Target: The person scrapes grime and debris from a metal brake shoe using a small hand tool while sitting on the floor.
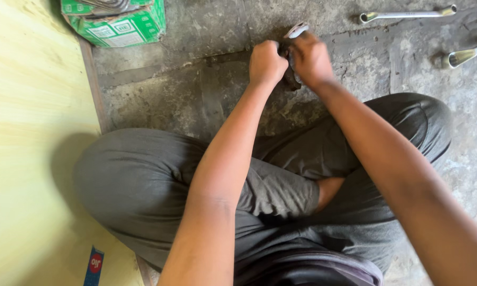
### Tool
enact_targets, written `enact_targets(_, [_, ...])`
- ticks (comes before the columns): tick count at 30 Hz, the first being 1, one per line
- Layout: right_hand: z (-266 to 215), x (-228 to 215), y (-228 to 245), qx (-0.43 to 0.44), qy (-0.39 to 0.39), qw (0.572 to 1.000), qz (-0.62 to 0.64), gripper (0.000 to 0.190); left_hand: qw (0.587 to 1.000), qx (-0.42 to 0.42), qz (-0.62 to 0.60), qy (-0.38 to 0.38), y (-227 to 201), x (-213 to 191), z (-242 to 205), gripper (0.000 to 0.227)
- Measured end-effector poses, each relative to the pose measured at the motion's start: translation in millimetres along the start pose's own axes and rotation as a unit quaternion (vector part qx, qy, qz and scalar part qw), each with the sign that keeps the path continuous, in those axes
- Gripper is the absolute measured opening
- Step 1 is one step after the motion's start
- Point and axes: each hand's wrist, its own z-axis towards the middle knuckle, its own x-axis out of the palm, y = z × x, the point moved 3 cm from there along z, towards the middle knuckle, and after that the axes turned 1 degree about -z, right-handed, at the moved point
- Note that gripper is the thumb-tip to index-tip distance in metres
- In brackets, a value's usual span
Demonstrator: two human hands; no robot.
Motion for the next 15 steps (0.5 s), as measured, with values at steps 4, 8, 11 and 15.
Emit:
enact_targets(4, [-1,16,-9,0.011,0.013,0.998,-0.067,0.002,1.0,-0.016,0.006,0.006,9,-5,-4,0.017])
enact_targets(8, [-1,2,-14,-0.009,0.011,1.0,-0.008,0.009,1.0,-0.003,-0.014,-0.001,-1,1,3,0.016])
enact_targets(11, [-6,1,-1,0.087,-0.004,0.996,0.032,0.01,1.0,-0.005,-0.02,-0.001,7,-2,-2,0.015])
enact_targets(15, [4,-9,16,0.034,0.041,0.999,0.005,0.016,1.0,-0.011,-0.007,-0.004,7,0,0,0.014])
